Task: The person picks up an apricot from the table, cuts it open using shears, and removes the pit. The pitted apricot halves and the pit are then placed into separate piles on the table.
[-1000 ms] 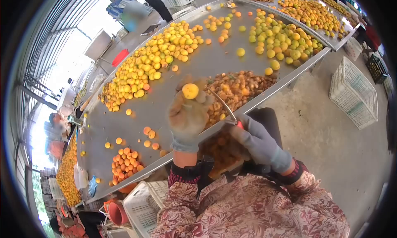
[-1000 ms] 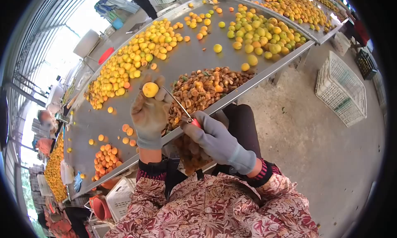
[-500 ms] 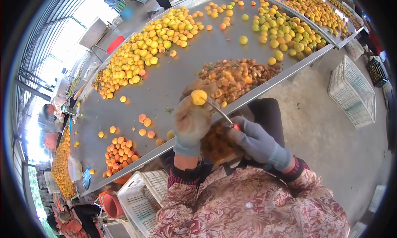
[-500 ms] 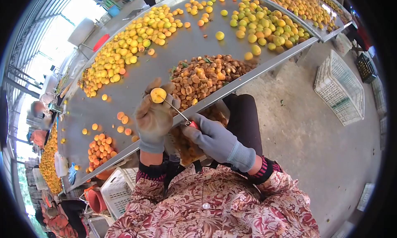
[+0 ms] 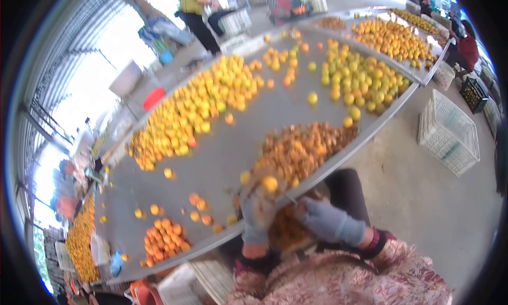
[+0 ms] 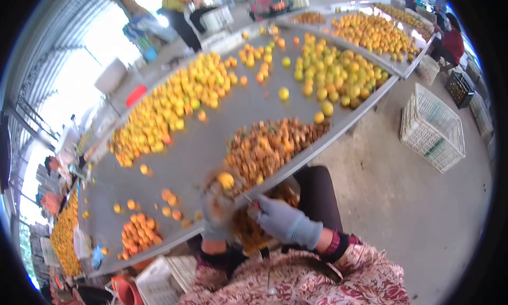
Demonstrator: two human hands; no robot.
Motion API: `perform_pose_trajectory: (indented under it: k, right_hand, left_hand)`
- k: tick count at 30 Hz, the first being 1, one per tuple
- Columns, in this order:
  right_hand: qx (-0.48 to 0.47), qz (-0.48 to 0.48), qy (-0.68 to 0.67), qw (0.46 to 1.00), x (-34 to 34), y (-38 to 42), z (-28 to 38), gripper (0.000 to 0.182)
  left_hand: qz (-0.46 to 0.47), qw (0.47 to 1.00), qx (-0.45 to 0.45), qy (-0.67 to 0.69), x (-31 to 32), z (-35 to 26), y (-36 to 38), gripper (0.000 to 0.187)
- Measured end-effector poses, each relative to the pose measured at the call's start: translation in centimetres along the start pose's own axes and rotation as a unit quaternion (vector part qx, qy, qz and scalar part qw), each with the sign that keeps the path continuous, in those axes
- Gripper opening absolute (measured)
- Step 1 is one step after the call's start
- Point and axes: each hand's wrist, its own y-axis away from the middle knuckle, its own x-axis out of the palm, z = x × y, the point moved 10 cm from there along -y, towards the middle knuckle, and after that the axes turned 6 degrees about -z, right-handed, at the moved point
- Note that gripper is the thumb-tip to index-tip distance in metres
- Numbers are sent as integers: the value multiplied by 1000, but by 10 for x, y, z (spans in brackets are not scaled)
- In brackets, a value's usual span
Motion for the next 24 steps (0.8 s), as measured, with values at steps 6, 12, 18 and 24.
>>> perform_pose_trajectory:
  k: [6,12,18,24]
  right_hand:
    - [85,-15,-53,995,2,5,1,34]
    - [102,66,-57,991,-1,11,2,30]
    - [-43,-27,-55,997,-5,11,20,26]
    - [34,-57,-25,997,0,11,18,25]
  left_hand:
    - [-74,945,-185,259,10,15,2,37]
    - [134,988,-52,-52,10,-28,0,34]
    - [-56,982,-115,140,-9,2,4,33]
    - [-59,907,-219,356,20,26,18,46]
